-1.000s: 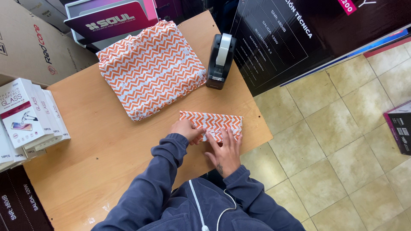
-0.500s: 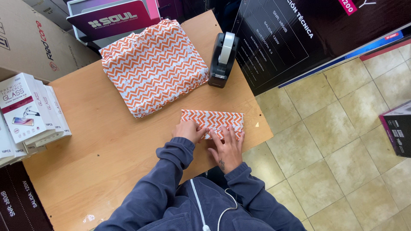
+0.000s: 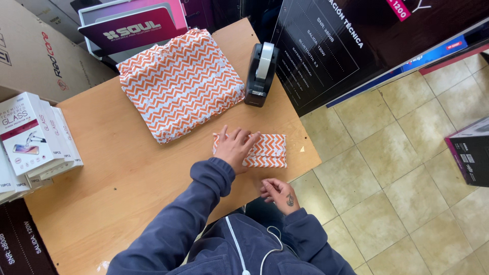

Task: The person wraps a small box in patterned paper by folding the edges and securing them with tape from a dispenser, then moves the finished item to a pile of other wrapped items on another box.

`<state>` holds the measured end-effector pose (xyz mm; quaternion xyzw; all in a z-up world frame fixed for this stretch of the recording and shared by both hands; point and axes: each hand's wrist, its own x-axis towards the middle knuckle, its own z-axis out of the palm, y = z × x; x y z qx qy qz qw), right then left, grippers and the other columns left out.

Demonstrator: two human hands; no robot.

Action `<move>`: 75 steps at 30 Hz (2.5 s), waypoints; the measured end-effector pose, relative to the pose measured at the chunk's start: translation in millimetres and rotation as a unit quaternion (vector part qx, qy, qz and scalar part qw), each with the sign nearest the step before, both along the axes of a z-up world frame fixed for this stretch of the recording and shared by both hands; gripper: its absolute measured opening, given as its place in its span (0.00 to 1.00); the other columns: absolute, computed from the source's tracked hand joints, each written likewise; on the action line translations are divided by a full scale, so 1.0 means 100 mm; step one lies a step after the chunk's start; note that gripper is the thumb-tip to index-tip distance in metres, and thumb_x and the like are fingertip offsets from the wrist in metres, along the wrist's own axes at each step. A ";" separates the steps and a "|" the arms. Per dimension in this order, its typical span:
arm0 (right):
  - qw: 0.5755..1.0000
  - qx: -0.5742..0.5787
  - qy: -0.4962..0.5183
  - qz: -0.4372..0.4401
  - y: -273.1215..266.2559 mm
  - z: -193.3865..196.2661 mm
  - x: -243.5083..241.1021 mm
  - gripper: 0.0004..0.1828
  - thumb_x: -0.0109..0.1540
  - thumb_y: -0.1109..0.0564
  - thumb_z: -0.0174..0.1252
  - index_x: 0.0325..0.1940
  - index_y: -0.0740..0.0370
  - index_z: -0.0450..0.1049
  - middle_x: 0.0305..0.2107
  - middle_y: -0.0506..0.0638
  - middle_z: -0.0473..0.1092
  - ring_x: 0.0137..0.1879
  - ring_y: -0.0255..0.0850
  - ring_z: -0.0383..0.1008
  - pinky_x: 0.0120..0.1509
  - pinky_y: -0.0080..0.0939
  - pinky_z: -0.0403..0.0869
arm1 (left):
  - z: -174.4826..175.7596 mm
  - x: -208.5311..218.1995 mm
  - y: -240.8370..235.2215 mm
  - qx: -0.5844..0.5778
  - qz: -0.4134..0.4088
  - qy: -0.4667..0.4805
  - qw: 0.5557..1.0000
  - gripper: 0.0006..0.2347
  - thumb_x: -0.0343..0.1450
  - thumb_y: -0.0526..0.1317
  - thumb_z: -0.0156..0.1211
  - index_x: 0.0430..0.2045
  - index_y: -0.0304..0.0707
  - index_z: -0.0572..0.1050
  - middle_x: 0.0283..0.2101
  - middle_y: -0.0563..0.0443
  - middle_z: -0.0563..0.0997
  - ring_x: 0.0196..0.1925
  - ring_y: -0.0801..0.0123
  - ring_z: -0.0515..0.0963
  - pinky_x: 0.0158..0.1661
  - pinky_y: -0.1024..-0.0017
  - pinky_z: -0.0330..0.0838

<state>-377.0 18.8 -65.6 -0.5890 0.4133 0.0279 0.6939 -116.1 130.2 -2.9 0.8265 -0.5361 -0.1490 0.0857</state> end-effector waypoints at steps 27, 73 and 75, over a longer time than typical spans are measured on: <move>0.911 -0.083 -0.363 0.180 0.62 1.96 1.02 0.33 0.80 0.46 0.47 0.83 0.71 0.67 0.68 0.67 0.78 0.75 0.53 0.78 0.80 0.58 0.74 | 1.31 -0.74 1.24 -0.565 0.333 0.300 0.693 0.07 0.68 0.37 0.81 0.32 0.35 0.87 0.37 0.43 0.94 0.40 0.62 0.94 0.43 0.68 0.85; 0.765 -0.412 -0.450 0.204 0.89 2.19 0.58 0.13 0.73 0.51 0.70 0.62 0.51 0.86 0.68 0.63 0.78 0.66 0.53 0.88 0.74 0.49 0.87 | 1.32 -0.87 1.83 -0.530 0.300 0.451 0.652 0.05 0.76 0.38 0.72 0.34 0.43 0.80 0.38 0.47 0.89 0.41 0.66 0.90 0.44 0.67 0.82; 0.763 -0.410 -0.464 0.188 0.93 2.22 0.61 0.10 0.73 0.54 0.70 0.59 0.54 0.86 0.64 0.62 0.79 0.63 0.54 0.90 0.71 0.49 0.90 | 1.33 -0.87 1.83 -0.521 0.307 0.456 0.653 0.06 0.76 0.39 0.73 0.34 0.43 0.80 0.39 0.47 0.90 0.41 0.67 0.90 0.43 0.68 0.82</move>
